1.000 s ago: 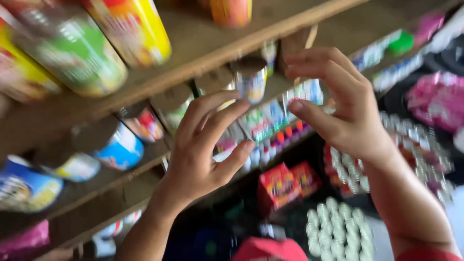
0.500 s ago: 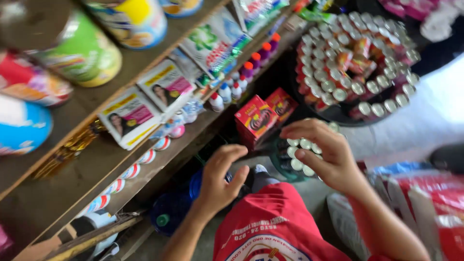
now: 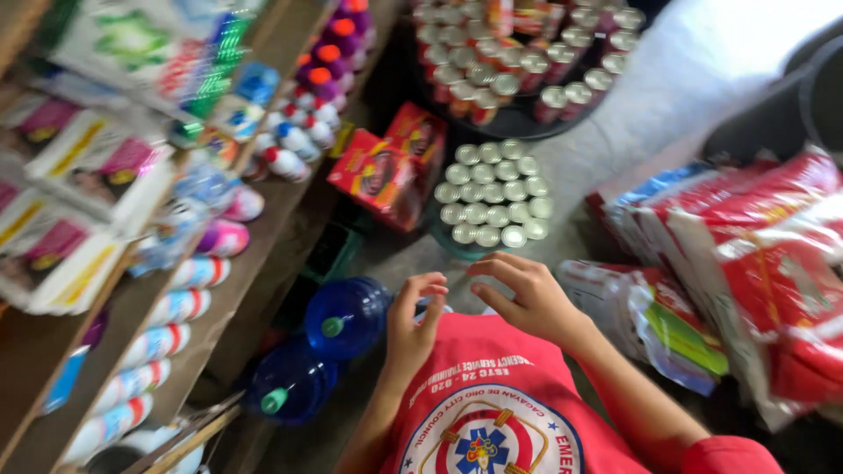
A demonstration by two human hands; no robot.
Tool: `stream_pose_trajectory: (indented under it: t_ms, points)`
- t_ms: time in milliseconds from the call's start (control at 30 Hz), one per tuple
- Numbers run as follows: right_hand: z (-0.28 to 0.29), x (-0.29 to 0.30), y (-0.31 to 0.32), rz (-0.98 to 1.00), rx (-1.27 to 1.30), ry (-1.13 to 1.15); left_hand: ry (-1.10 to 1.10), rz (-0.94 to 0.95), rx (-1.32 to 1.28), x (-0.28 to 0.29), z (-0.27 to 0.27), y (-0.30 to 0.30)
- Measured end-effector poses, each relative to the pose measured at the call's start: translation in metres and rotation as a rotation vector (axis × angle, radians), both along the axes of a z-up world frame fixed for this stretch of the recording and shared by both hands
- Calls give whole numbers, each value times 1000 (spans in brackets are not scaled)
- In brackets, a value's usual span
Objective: Organizing and stocking various canned goods on grocery store shelves.
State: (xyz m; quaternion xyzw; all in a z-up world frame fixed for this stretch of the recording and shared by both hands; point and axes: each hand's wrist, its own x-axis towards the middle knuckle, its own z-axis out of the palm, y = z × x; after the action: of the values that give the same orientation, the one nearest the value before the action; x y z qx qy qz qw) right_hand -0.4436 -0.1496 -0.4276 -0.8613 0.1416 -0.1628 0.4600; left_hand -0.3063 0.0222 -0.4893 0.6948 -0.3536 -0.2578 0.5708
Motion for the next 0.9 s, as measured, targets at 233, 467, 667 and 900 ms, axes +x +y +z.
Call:
stream_pose_trajectory:
  t_ms: [233,467,667,900]
  points:
    - [-21,-123,-38,-115,17,-3,40,-75,-97,-69,-5,-59]
    - [-76,-242,-59,-255,442,-119,275,-179,-162,-186,-24,-111]
    - [-109,-288,-61,-413,982,-194,430,-269,-46,-231,-59,-133]
    - [-143,-283,-70,-549,1205,-266,559,-263,30,-211,-103,-152]
